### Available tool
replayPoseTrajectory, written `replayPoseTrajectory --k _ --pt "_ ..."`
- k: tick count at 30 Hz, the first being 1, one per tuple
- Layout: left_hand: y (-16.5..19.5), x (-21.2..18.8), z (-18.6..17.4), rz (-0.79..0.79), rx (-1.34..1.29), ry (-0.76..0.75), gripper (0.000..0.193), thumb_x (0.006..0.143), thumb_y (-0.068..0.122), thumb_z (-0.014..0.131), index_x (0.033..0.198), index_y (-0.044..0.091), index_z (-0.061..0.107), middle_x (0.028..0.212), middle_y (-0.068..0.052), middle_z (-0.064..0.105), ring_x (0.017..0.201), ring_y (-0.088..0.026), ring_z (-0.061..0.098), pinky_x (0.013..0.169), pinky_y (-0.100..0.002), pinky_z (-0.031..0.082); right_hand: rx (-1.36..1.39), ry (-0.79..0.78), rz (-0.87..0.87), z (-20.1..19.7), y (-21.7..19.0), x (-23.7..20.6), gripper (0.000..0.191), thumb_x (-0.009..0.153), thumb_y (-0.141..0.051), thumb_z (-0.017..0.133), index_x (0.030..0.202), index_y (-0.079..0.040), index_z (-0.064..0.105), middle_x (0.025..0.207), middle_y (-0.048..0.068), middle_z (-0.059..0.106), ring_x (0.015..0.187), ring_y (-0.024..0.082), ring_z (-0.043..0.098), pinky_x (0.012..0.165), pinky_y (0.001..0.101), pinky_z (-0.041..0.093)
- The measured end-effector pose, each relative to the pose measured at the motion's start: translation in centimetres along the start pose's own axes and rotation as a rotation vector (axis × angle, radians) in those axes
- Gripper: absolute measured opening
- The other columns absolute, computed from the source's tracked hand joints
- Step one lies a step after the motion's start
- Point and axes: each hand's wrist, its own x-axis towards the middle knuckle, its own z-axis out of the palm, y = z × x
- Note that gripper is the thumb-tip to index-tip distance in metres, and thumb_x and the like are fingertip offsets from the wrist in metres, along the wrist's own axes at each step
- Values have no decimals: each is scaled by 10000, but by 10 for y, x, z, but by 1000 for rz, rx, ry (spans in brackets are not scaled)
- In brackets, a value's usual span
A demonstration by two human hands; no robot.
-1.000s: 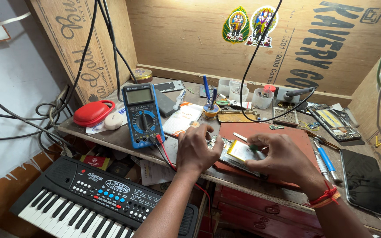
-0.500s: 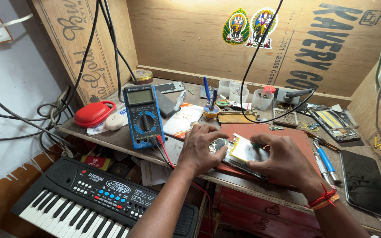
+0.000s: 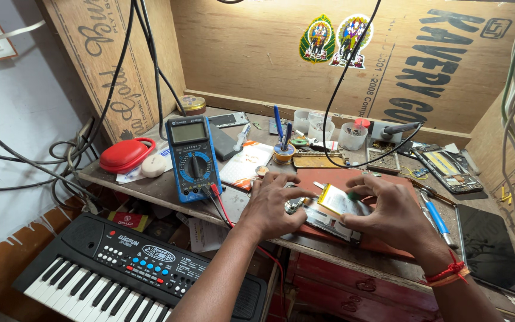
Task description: The person works at an electronics repair bench on a disassembled smartphone. They lift and reposition the phone's frame, use a screwdriver on its internal components, and handle the battery and small parts while probing the board with the screwdriver.
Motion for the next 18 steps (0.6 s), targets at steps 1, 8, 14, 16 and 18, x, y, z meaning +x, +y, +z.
replayPoseTrajectory --k 1,8,14,16,18 --pt "0 -1 0 -4 -3 -5 441 737 354 637 1155 393 772 1379 8 582 1397 -211 415 1215 -495 236 -7 4 19 -1 0 -1 657 633 -290 912 1203 -51 689 1122 123 787 1049 206 759 920 366 592" --pt "-1 1 1 0 -8 -27 521 703 389 638 1211 391 752 1381 -10 577 1396 -212 420 1216 -498 219 4 34 14 -4 -3 -1 699 601 -262 915 1225 -61 675 1128 146 781 1035 227 768 922 357 601" --pt "-5 2 4 4 31 -14 636 608 469 709 1211 271 759 1395 -15 580 1394 -229 419 1233 -509 196 16 62 -73 16 -13 0 712 596 -271 917 1228 -68 658 1116 179 766 1027 250 772 931 362 603" --pt "-6 4 6 -4 29 -17 663 590 475 713 1212 249 752 1394 -13 577 1390 -218 421 1236 -510 188 -18 65 -43 21 -14 1 730 600 -292 914 1253 -91 656 1105 178 767 1017 249 778 913 364 608" --pt "-7 4 6 -5 19 -15 686 583 483 711 1222 233 744 1398 -14 573 1389 -215 422 1232 -502 198 -20 93 -113 25 -15 0 705 606 -292 919 1218 -66 653 1099 187 767 1027 257 768 919 372 594"
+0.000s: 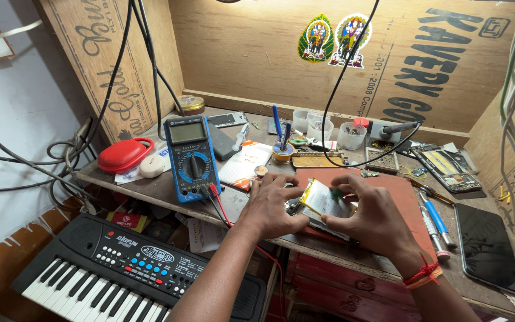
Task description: The person works at an electronics repair bench on a disassembled smartphone. They lift and reposition the phone's frame, use a screwdriver on its internal components, and handle the battery and small parts while probing the board with the screwdriver.
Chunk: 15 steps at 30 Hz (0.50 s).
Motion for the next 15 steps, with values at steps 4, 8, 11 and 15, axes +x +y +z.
replayPoseTrajectory --k 4,8,11,15 --pt "0 1 1 -10 -11 -19 706 579 480 701 1242 239 737 1398 -11 565 1392 -208 413 1235 -513 177 -12 17 -14 6 0 -1 681 618 -303 910 1197 -58 649 1081 167 775 986 250 773 878 380 600" --pt "0 1 -1 -7 -6 -20 716 582 480 698 1253 232 730 1408 -12 563 1394 -208 417 1241 -510 186 -25 21 -13 8 1 -1 669 621 -322 921 1179 -56 664 1075 168 772 980 257 768 868 388 596" --pt "2 0 -2 -8 7 -17 699 593 478 708 1246 229 731 1407 -10 567 1394 -204 420 1252 -542 134 -22 1 16 8 1 -2 691 619 -321 920 1200 -56 655 1094 175 769 990 263 770 871 386 598" --pt "3 -2 -4 -13 -18 -17 651 603 484 690 1214 271 761 1398 -16 577 1396 -211 428 1252 -515 172 -49 -37 60 5 -1 -4 737 611 -313 916 1252 -71 643 1127 177 762 1003 276 771 876 389 599"
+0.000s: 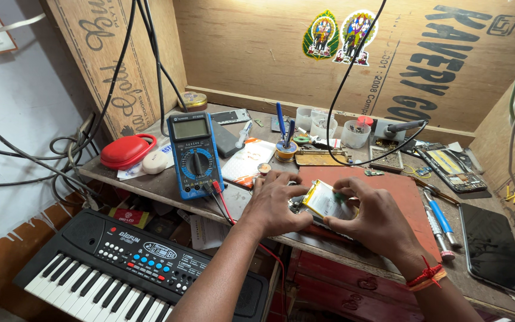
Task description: The person works at an electronics repair bench on a disassembled smartphone. They lift and reposition the phone's frame, use a screwdriver on its internal components, and handle the battery and small parts while probing the board with the screwdriver.
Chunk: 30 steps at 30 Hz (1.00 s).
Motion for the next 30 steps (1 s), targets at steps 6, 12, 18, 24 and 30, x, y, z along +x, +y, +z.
replayPoseTrajectory --k 6,12,18,24,30 --pt "1 1 -1 -5 2 0 665 580 478 711 1204 253 758 1397 -17 578 1392 -205 432 1247 -511 163 -15 -77 14 -6 -3 1 726 631 -321 932 1262 -100 651 1129 175 764 1058 286 757 915 392 593" --pt "1 1 0 -5 -8 15 694 585 471 714 1243 251 733 1395 -24 585 1395 -215 439 1235 -500 197 10 -95 -18 -7 -4 3 711 614 -298 916 1244 -88 661 1126 181 770 1087 280 750 948 391 586" --pt "1 1 -2 13 -40 35 776 561 432 706 1316 253 681 1386 -41 595 1386 -236 452 1208 -469 257 -39 -120 13 -7 -5 3 709 649 -353 933 1251 -89 668 1121 165 772 1068 269 762 953 380 587" --pt "2 -1 -5 24 -57 49 783 590 417 688 1352 238 650 1381 -73 597 1382 -253 461 1210 -482 246 -22 -126 -26 -7 -2 2 694 654 -326 922 1248 -79 662 1116 167 773 1063 274 757 947 380 584" --pt "2 -1 -6 5 -95 52 727 644 393 614 1350 222 645 1375 -82 607 1357 -255 477 1189 -473 272 50 -14 -91 -3 9 0 566 713 -280 838 1183 -28 650 1109 165 782 1072 270 766 970 373 586"
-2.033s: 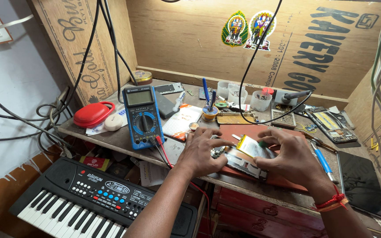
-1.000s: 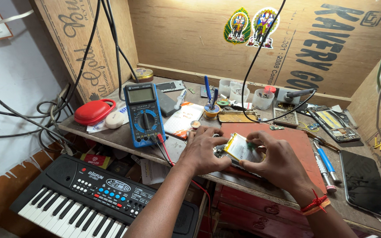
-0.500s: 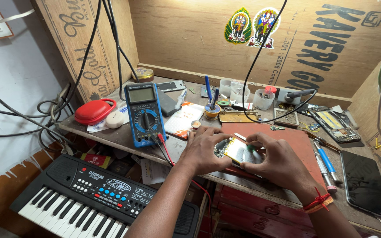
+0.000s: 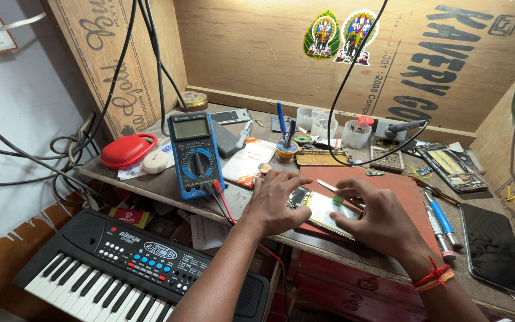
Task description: The person works at an electronics repair bench on a disassembled smartphone. They lift and reposition the phone's frame, use a screwdriver on its internal components, and handle the battery and small parts while probing the board with the screwdriver.
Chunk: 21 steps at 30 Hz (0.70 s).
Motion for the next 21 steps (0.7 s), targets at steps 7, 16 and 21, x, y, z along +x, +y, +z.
replayPoseTrajectory --k 7,16,21 --pt "-5 2 1 4 -137 89 702 676 368 527 1329 127 610 1325 -98 625 1275 -248 512 1096 -467 337 1 -2 42 -10 -1 -2 645 679 -328 866 1214 -38 653 1141 157 768 1095 265 747 999 387 554" --pt "-15 -3 9 166 -180 450 601 753 347 511 1281 63 554 1174 -144 619 1148 -296 566 1031 -441 445 -224 -250 222 -14 -26 -1 900 603 -446 953 1384 -182 591 1181 129 718 1169 272 662 1015 418 507" --pt "-14 -8 12 236 -178 682 598 861 343 502 1361 16 467 1259 -214 546 1196 -362 545 1073 -494 434 -161 -226 179 -14 -21 1 930 544 -432 959 1358 -147 612 1154 130 729 1136 257 689 1001 398 523"
